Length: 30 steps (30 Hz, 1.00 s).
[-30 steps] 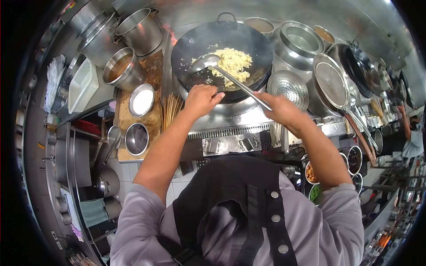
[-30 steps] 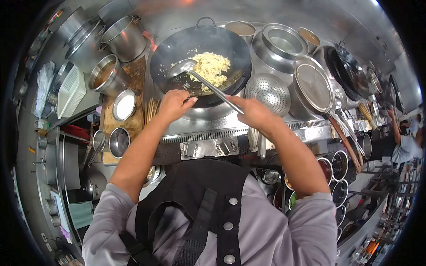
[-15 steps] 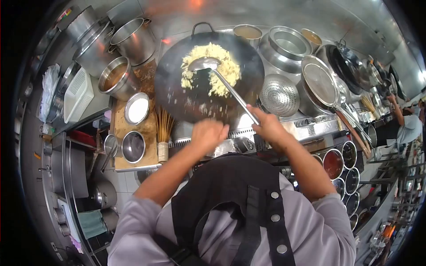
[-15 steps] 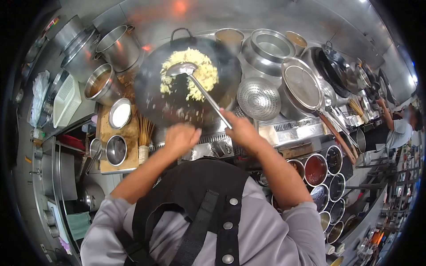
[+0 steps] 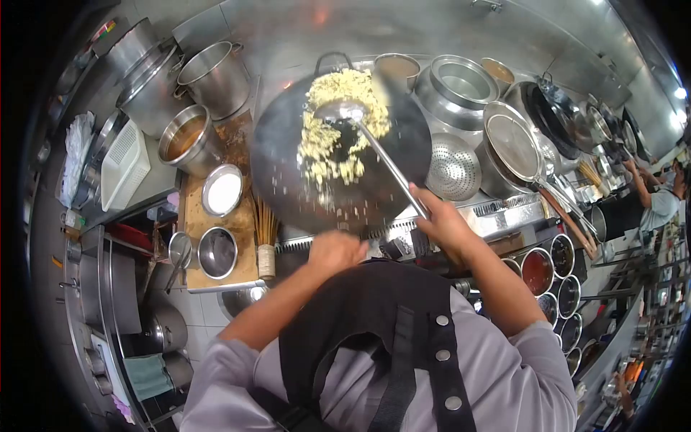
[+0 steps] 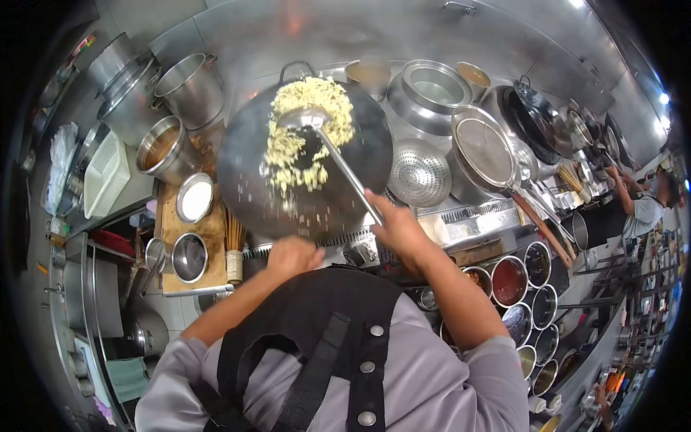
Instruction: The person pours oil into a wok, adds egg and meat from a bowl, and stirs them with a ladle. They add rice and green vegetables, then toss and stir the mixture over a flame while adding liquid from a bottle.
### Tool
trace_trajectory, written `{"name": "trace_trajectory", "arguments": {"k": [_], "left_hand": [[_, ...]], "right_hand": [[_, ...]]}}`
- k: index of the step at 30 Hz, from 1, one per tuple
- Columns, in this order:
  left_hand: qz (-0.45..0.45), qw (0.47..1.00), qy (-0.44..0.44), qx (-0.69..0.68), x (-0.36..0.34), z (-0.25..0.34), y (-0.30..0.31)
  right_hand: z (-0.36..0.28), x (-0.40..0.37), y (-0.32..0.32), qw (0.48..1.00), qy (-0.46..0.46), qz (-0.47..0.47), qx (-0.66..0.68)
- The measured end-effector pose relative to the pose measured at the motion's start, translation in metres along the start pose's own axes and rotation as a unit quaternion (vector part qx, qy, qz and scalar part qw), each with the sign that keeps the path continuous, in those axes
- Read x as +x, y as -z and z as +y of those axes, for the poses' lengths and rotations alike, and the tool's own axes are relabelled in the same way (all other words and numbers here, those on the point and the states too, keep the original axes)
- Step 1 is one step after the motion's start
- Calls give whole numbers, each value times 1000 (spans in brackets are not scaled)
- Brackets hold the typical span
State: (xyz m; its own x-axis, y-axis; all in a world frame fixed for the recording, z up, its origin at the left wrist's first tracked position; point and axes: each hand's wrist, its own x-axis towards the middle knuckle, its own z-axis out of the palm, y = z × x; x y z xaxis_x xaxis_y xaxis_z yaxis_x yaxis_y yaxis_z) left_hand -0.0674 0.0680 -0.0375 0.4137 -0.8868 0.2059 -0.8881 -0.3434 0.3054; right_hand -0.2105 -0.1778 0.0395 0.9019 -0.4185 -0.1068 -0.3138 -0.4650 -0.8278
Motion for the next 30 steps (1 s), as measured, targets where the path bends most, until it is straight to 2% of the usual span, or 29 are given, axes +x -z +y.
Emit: {"name": "trace_trajectory", "arguments": {"k": [1, 2, 4, 7, 8, 10, 11, 13, 14, 15, 16, 17, 19, 20, 22, 23, 24, 25, 26, 27, 28, 29, 30], "left_hand": [[5, 998, -33, -48, -14, 4, 13], [36, 998, -50, -18, -8, 2, 24], [75, 996, -53, 22, 22, -4, 48], [124, 992, -30, -12, 82, -22, 56], [123, 992, -31, -11, 82, -24, 43], [193, 981, -26, 10, 86, -27, 18], [156, 988, -12, 11, 73, -19, 12], [52, 998, -5, 17, 24, -7, -2], [14, 999, -10, -31, 3, 1, 6], [0, 997, -48, -63, -5, 4, 19], [-8, 1000, -28, -9, 2, 8, 38], [-16, 999, -6, 44, 18, 8, 52], [90, 995, -45, 11, 55, -7, 65], [105, 994, -39, -6, 72, -12, 64], [178, 983, -44, -7, 84, -25, 35], [200, 979, -41, 4, 84, -27, 24], [175, 984, -32, 10, 74, -23, 20], [152, 988, -21, 13, 54, -16, 12], [112, 993, -19, 29, 30, -13, 3], [30, 999, -7, 33, 7, -7, 5], [45, 998, -42, -12, -5, -4, 14], [59, 994, -76, -59, -12, -2, 26], [53, 997, -63, -11, -2, 0, 43]], "right_hand": [[-19, -21, 15, 997, -44, -52, 25], [-37, -42, 30, 989, -89, -106, 48], [-60, -81, 61, 964, -186, -124, 142], [-58, -83, 73, 969, -190, -131, 88], [-62, -72, 67, 973, -197, -100, 70], [-48, -37, 46, 986, -146, -65, 49], [3, -10, 22, 997, -44, -10, 57], [6, 5, 4, 996, 23, 4, -85], [-6, -6, 12, 996, 25, 6, -84], [-27, -30, 26, 998, -45, -36, -10], [-43, -51, 39, 988, -116, -79, 63], [-47, -66, 53, 988, -116, -82, 62], [-47, -91, 75, 958, -180, -159, 156], [-51, -83, 73, 959, -177, -161, 154], [-62, -61, 62, 972, -199, -120, 18], [-43, -44, 43, 981, -163, -85, 57], [-22, -23, 25, 987, -125, -48, 92], [-28, -13, 11, 994, -97, -29, 41], [-9, -3, 3, 999, -1, -7, -44], [6, 1, -8, 988, 93, 15, -124], [-2, -16, 0, 988, 132, 11, -79], [-28, -42, 17, 999, 0, -31, 22], [-50, -65, 34, 981, -133, -73, 121]]}}
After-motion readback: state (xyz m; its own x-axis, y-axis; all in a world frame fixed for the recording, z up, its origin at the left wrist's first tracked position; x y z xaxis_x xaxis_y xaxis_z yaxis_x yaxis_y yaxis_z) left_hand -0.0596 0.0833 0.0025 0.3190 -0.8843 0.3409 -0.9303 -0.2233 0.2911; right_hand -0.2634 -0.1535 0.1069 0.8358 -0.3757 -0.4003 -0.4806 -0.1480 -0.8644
